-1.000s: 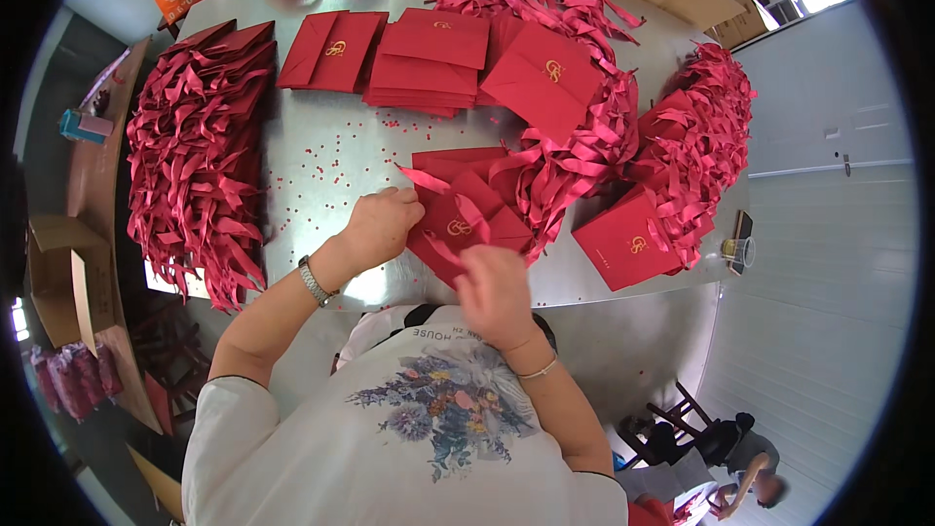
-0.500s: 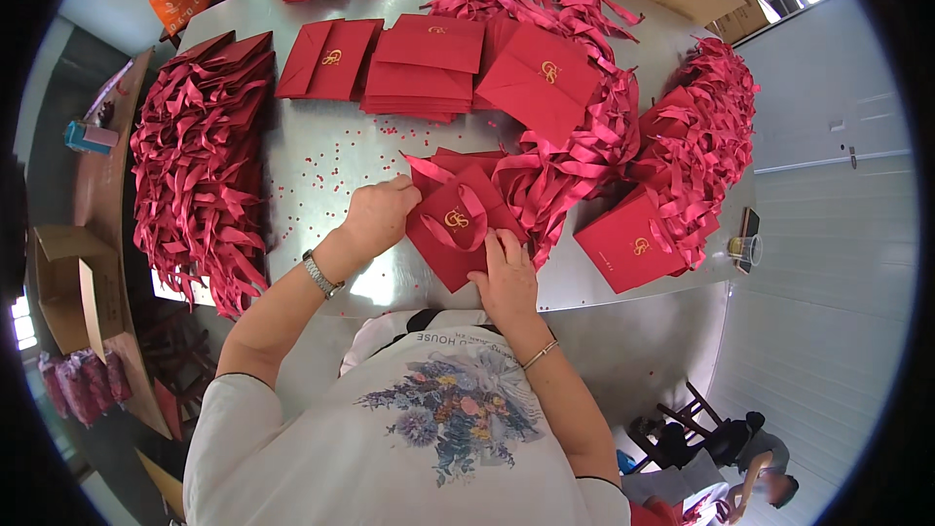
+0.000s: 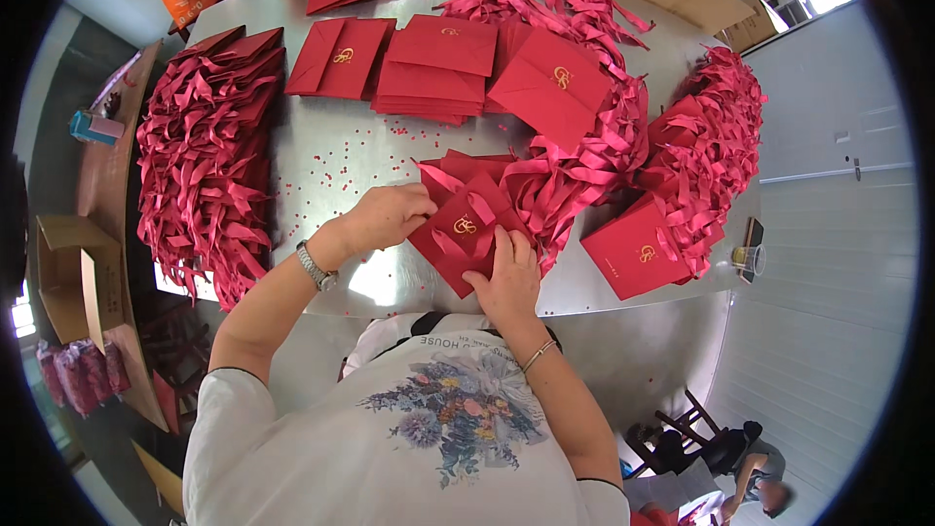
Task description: The person attaches ribbon handles to red gift pouches by threading the ribbons through the slots and securing them by hand, then gathers and stacks the finished pouches.
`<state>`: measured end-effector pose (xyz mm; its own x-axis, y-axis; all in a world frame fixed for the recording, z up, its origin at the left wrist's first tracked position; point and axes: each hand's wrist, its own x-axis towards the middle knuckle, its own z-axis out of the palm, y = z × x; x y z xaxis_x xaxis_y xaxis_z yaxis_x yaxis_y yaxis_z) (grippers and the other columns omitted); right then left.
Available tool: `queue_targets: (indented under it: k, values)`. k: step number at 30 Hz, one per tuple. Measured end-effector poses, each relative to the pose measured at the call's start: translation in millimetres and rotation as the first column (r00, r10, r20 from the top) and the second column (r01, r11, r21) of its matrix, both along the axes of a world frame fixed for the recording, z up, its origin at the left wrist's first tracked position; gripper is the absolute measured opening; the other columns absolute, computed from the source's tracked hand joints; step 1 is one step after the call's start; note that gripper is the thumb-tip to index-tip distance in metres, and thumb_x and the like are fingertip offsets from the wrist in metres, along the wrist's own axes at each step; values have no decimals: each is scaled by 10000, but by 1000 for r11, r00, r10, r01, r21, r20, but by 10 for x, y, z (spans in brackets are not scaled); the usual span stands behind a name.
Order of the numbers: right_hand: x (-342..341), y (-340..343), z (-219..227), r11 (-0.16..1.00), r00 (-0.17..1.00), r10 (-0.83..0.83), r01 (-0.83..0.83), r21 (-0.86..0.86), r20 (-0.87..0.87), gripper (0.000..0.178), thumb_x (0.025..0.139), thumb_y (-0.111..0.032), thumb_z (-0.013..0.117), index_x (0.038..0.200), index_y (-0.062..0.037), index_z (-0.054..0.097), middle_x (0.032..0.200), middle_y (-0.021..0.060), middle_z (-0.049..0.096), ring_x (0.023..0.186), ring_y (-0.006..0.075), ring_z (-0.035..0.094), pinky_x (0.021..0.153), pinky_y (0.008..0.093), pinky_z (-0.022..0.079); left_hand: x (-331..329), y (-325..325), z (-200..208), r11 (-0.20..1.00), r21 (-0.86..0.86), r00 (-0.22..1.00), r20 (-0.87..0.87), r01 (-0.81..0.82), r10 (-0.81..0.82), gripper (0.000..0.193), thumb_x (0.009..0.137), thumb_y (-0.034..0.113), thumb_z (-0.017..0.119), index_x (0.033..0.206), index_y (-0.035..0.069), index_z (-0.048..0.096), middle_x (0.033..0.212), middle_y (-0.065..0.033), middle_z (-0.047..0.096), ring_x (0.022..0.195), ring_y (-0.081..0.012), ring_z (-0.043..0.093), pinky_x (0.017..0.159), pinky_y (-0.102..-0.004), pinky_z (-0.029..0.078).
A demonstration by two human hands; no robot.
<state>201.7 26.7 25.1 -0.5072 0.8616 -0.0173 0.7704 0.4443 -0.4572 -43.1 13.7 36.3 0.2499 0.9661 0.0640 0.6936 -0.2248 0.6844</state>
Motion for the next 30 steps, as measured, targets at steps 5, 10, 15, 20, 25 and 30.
queue_targets:
  k: [5, 10, 15, 20, 25, 30]
  values:
    - [8, -19, -20, 1000, 1000, 15, -15, 11, 21, 818, 627, -316, 780, 1315, -56, 423, 1249, 139, 422, 1070, 340, 463, 903, 434, 399, -27, 16, -14, 1000, -14, 993, -118, 20, -22, 41, 764, 45, 571, 797, 60, 590, 858, -56, 571, 776, -271, 589, 647, -376, 495]
    - [13, -3, -17, 999, 998, 36, -37, 21, 51, 793, 657, -319, 760, 1323, -56, 421, 1248, 129, 421, 1055, 327, 468, 892, 429, 403, -13, -76, -209, 952, 117, 918, -251, -284, 306, 72, 715, 29, 547, 764, 66, 585, 847, -84, 556, 769, -286, 607, 647, -383, 509]
    - [7, 5, 20, 999, 998, 34, -34, 2, 59, 787, 658, -316, 760, 1322, -59, 424, 1249, 123, 421, 1044, 323, 471, 886, 425, 406, -576, -8, -95, 856, 154, 822, -240, -494, 517, 99, 774, 53, 524, 814, 81, 610, 892, -91, 570, 757, -315, 607, 647, -411, 499]
    - [-15, 9, 46, 999, 997, 36, -36, -4, 61, 786, 651, -307, 770, 1319, -71, 430, 1249, 100, 422, 1047, 313, 474, 889, 428, 403, -513, 24, -167, 775, 111, 735, -260, -621, 626, 190, 777, 57, 530, 940, 94, 622, 953, -99, 587, 827, -328, 600, 705, -419, 494]
    - [16, 12, 53, 1000, 995, 3, -2, -12, 99, 792, 651, -312, 771, 1324, -78, 426, 1250, 96, 422, 1058, 309, 473, 895, 442, 399, -26, 21, 72, 714, 411, 754, -90, -567, 651, 274, 756, -1, 574, 1028, 29, 581, 990, -153, 574, 919, -350, 538, 808, -417, 450]
    - [-49, -8, 121, 999, 995, 8, -4, -46, 101, 807, 631, -286, 785, 1316, -51, 428, 1245, 128, 429, 1104, 331, 456, 912, 433, 392, 561, 16, -5, 899, 221, 914, -67, -378, 401, 297, 707, 184, 730, 941, 43, 613, 882, -134, 567, 838, -317, 545, 722, -400, 464]
